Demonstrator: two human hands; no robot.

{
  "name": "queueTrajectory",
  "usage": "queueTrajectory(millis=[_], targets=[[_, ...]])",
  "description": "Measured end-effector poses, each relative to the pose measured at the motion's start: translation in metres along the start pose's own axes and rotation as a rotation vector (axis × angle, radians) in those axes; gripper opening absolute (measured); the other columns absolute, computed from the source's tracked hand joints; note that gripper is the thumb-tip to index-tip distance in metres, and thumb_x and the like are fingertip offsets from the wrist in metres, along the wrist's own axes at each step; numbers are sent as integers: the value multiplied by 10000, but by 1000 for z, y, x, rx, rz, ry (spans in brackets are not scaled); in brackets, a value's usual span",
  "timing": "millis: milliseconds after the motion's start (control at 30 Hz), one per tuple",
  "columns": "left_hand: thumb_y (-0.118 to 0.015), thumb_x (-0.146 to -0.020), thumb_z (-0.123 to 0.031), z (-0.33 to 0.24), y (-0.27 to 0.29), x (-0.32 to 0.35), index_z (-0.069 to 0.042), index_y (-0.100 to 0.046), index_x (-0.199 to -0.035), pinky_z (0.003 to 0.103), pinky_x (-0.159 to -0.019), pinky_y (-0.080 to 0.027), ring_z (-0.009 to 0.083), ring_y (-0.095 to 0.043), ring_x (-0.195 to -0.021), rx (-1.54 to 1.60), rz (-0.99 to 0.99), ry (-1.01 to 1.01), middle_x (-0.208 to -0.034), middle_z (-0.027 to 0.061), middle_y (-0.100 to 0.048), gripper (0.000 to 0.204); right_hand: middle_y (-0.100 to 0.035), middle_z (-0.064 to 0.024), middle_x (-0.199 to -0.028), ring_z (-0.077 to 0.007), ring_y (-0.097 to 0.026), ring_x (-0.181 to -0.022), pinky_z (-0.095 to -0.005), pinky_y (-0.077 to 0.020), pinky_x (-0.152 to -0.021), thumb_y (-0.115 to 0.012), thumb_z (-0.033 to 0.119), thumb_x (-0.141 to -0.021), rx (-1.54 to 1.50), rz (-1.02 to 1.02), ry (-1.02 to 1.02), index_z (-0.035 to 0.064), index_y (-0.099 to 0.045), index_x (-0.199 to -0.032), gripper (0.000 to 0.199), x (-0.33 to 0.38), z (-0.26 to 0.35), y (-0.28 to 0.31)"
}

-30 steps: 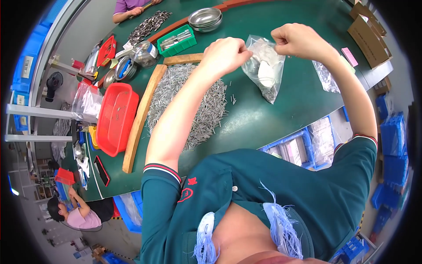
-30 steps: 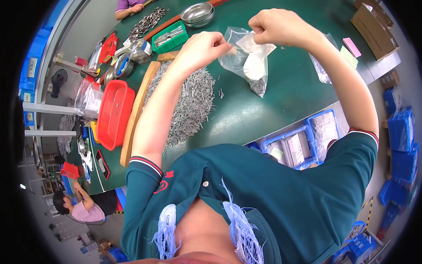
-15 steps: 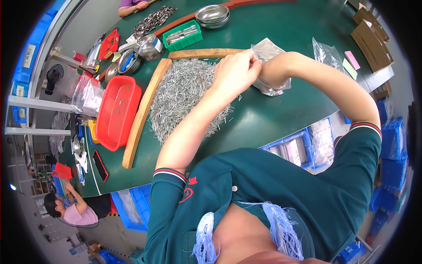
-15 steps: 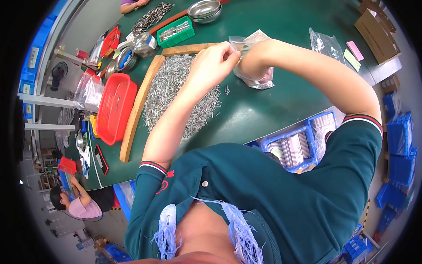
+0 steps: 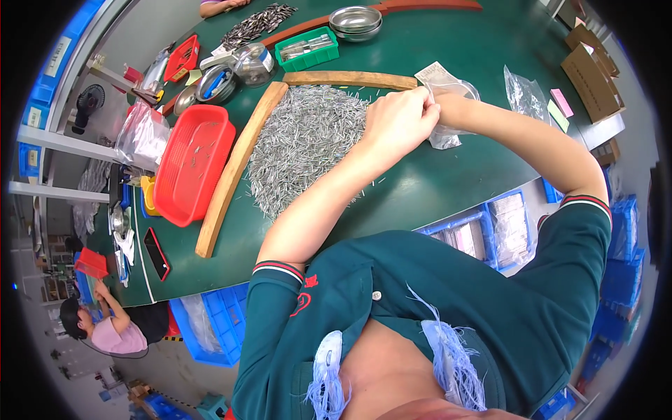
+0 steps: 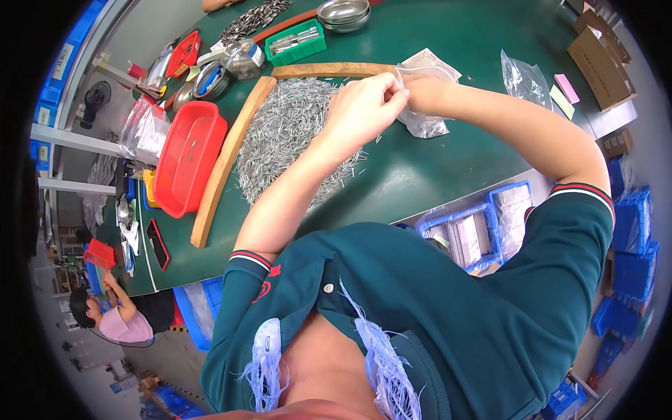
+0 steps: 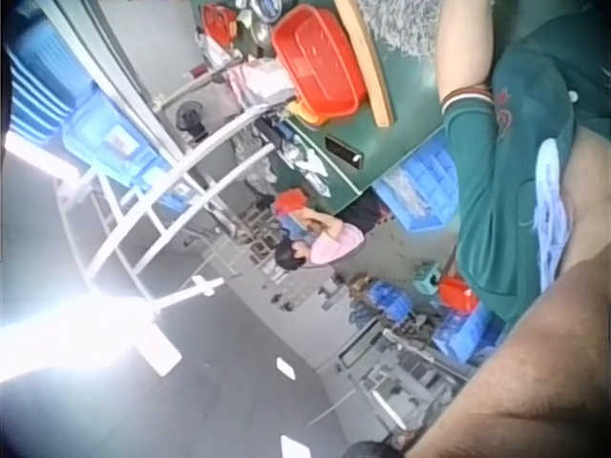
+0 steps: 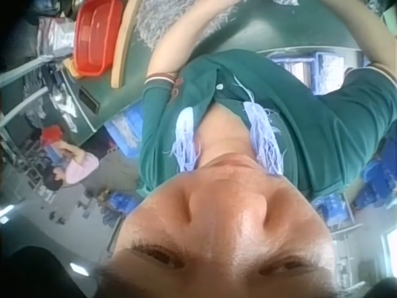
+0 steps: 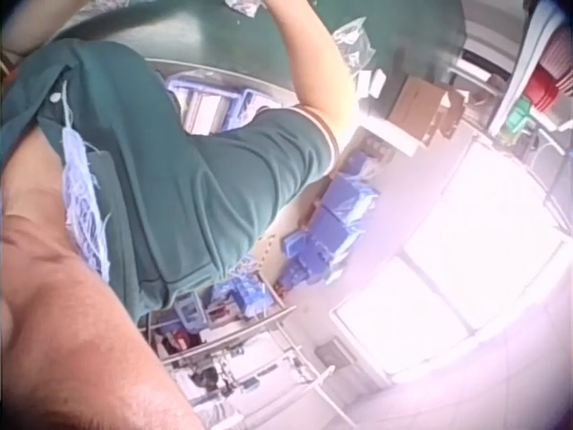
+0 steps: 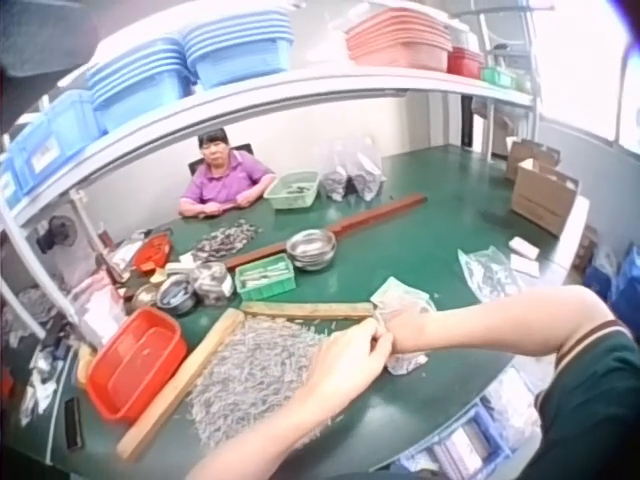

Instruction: Sorting and inspecting small metal pins at a workbench and placing them into a plastic bag.

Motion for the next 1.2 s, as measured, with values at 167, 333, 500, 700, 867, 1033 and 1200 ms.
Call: queueTrajectory(millis=[167,333,500,700,867,1033,1200], targets=[[-537,-825,-322,1,-4,7,-69,-619,-804,411,-619,-483,297,-633,-668,-99,-35,-41,-685,120,-641,267,-646,-121,-1041,-274,-621,-957,-367,-478,-814,-518,270,-826,278,121,-129,106,-645,-996,269,-9,14,-10],[-545,-830,-318,3,16,24,-73,-608,-827,427,-644,-489,315,-634,-707,-113,-107,-21,-738,127,-652,253,-650,-136,-993,-293,-625,-921,-382,-487,-781,-547,257,-809,24,59,-78,99,-655,-941,233,-10,46,12],[-549,-839,-311,14,27,30,-84,-613,-826,415,-650,-484,300,-637,-720,-171,-134,55,-753,107,-656,235,-663,-131,-820,-310,-639,-803,-381,-505,-700,-574,185,-740,232,-181,133,67,-653,-749,142,-10,56,22],[-572,-821,-283,22,31,42,-85,-610,-776,411,-596,-490,290,-632,-663,-92,-150,55,-718,95,-645,207,-658,-102,-686,-239,-661,-670,-366,-514,-595,-600,138,-686,617,-212,122,67,-644,-641,95,24,94,48],[-584,-820,-302,22,29,44,-81,-618,-783,377,-580,-470,253,-621,-624,-69,-108,108,-690,81,-644,227,-657,-109,-687,-251,-666,-684,-356,-520,-614,-606,108,-687,412,-289,121,43,-655,-682,81,32,87,60],[-605,-809,-318,27,28,38,-67,-637,-812,330,-569,-447,198,-599,-579,23,-83,150,-674,73,-642,254,-645,-111,-673,-200,-653,-638,-309,-506,-592,-596,139,-787,-88,-161,58,-4,-660,-848,169,37,75,80],[-589,-816,-318,30,29,37,-74,-644,-794,356,-574,-469,237,-636,-624,93,-64,193,-698,73,-658,251,-670,-52,-794,-74,-641,-706,-191,-490,-556,-590,171,-867,-935,-54,-140,-3,-656,-997,227,45,51,79]])
Point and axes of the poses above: each hand's wrist, its own x-axis away from the middle knuckle, its own y-axis out of the back of the hand, z = x × y, the point moved 6 cm from there along -x, towards the middle knuckle
